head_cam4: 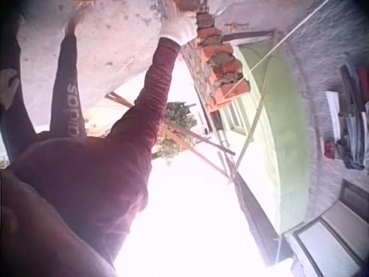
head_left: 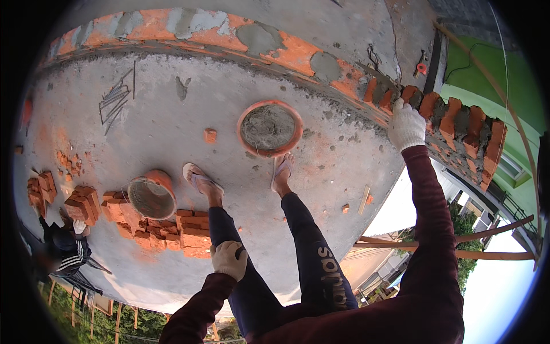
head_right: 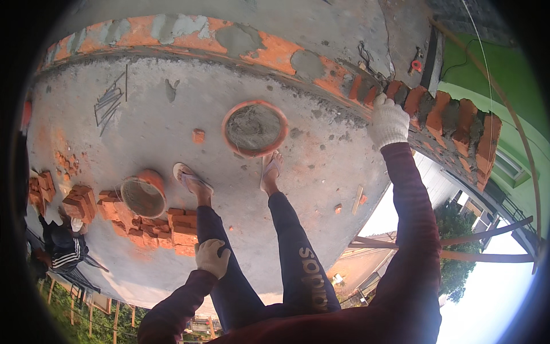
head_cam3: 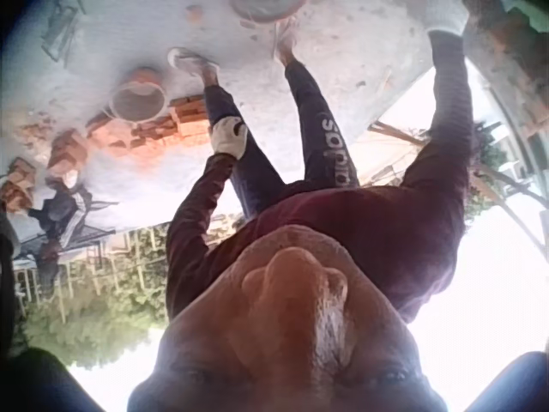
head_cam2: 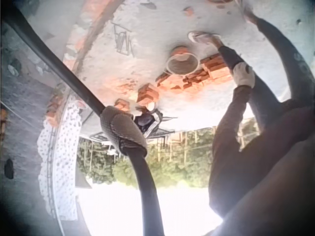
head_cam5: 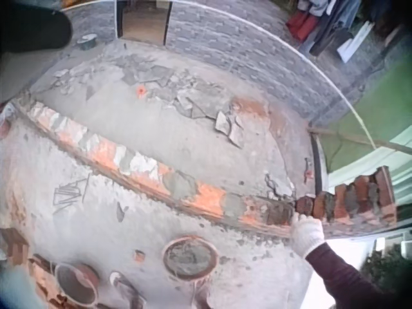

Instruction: The person scoops mortar from a bucket with a trowel, spreads it on a partially built brick wall, and places bricks one by one. They tap bricks into alignment and continue the process along the wall.

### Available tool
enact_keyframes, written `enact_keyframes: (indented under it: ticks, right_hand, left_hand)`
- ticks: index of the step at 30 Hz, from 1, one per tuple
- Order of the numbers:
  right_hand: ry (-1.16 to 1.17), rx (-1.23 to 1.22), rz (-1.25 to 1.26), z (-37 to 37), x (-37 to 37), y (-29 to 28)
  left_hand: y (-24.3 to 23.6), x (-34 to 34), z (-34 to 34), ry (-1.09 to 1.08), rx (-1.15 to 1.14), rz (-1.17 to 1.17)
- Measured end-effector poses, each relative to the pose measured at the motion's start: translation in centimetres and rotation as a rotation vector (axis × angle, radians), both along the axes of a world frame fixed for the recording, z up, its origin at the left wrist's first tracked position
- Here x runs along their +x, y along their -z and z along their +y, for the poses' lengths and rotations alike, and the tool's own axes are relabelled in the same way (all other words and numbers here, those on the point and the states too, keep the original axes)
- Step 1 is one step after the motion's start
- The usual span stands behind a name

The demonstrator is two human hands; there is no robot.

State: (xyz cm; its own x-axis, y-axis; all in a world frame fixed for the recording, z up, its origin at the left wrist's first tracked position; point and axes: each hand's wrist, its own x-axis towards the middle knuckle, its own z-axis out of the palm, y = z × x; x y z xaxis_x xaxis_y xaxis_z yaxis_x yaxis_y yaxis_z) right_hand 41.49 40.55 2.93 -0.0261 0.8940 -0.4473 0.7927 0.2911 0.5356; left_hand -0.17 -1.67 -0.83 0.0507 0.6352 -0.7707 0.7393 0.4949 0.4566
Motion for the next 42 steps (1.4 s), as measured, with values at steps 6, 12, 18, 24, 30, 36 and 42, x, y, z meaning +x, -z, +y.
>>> enact_keyframes:
  ticks: [6,12,18,24,30,36,42]
  right_hand:
    - [0.217,-0.249,0.373,-3.6,-6.7,9.5]
    - [0.464,-0.237,0.429,-1.7,-0.5,12.2]
    - [0.643,-0.201,0.244,-5.8,9.2,6.7]
    - [0.475,-0.355,0.379,-7.4,2.6,4.8]
    - [0.671,-0.094,0.497,-9.3,0.9,11.1]
    - [1.094,-0.225,1.049,-18.2,-7.0,10.6]
    - [1.304,-0.632,1.446,-14.1,-19.7,21.5]
  left_hand:
    - [0.1,0.4,0.8,0.064,0.038,0.029]
    - [0.3,0.9,-0.2,0.086,0.059,0.048]
    - [0.3,1.0,-0.5,0.09,0.042,0.038]
    - [0.3,1.2,-0.4,0.095,0.025,0.052]
    - [0.5,1.0,-1.1,0.08,-0.043,0.055]
    - [0.6,0.9,-1.2,0.021,-0.028,0.049]
    - [0.1,0.3,-0.9,-0.043,0.002,0.079]
